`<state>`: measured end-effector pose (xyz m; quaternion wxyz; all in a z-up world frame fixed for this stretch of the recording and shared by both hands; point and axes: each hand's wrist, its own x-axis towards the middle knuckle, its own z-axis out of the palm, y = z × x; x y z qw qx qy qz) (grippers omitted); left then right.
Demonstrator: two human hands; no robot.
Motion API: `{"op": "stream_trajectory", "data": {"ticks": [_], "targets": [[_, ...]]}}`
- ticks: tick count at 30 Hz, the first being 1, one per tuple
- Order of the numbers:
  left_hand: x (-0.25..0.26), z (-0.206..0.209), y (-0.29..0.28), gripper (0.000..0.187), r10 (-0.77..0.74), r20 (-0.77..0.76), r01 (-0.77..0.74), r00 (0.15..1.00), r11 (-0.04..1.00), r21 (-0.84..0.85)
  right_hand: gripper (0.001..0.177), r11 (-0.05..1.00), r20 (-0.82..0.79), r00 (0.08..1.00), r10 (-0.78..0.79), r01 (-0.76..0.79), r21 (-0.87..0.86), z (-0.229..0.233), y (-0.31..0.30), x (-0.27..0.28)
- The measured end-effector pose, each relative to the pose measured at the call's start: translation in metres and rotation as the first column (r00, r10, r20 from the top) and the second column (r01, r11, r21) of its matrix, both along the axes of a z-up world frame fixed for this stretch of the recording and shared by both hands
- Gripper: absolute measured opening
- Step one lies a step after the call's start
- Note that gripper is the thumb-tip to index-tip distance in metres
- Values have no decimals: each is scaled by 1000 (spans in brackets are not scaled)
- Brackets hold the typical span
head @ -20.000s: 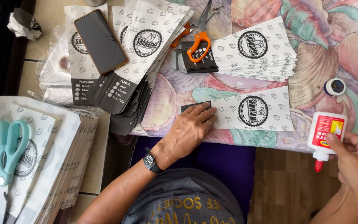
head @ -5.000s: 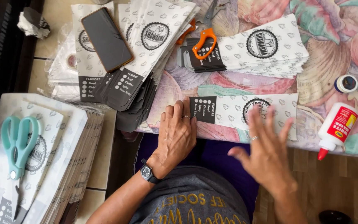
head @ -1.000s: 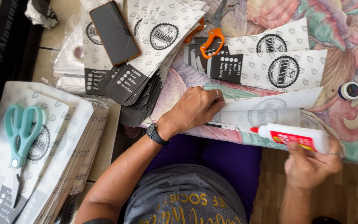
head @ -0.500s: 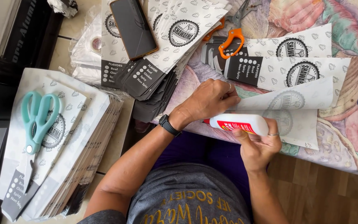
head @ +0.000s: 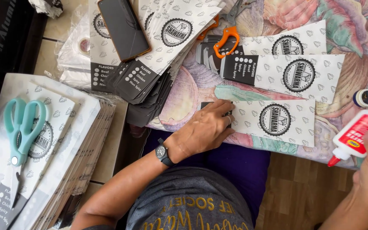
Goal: The person applies glue from a bottle onto the edges of printed paper sleeves and presses them together to secure the folds.
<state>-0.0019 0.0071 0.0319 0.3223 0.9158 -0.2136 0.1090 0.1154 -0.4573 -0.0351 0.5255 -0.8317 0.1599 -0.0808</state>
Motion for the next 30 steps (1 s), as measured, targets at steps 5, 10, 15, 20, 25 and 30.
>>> {"op": "stream_trajectory", "data": {"ticks": [5,10,15,20,25,30], "targets": [[-11,8,8,21,-13,164,21,986,999,-48,34,851,174,952,252,-133,-508,37,43,-27],[-30,-5,23,17,66,192,-66,979,998,-4,9,545,305,598,741,-270,-794,91,120,-57],[-39,-17,25,18,70,190,-91,979,990,106,9,342,254,234,939,-524,-780,106,160,-56],[-39,-20,23,19,89,192,-115,977,986,125,12,326,235,235,943,-516,-792,100,158,-55],[-41,-23,21,17,82,201,-110,976,985,134,12,325,242,228,943,-480,-815,96,155,-54],[-44,-23,19,19,59,256,-102,965,982,160,13,344,266,227,937,-457,-820,90,152,-52]]}}
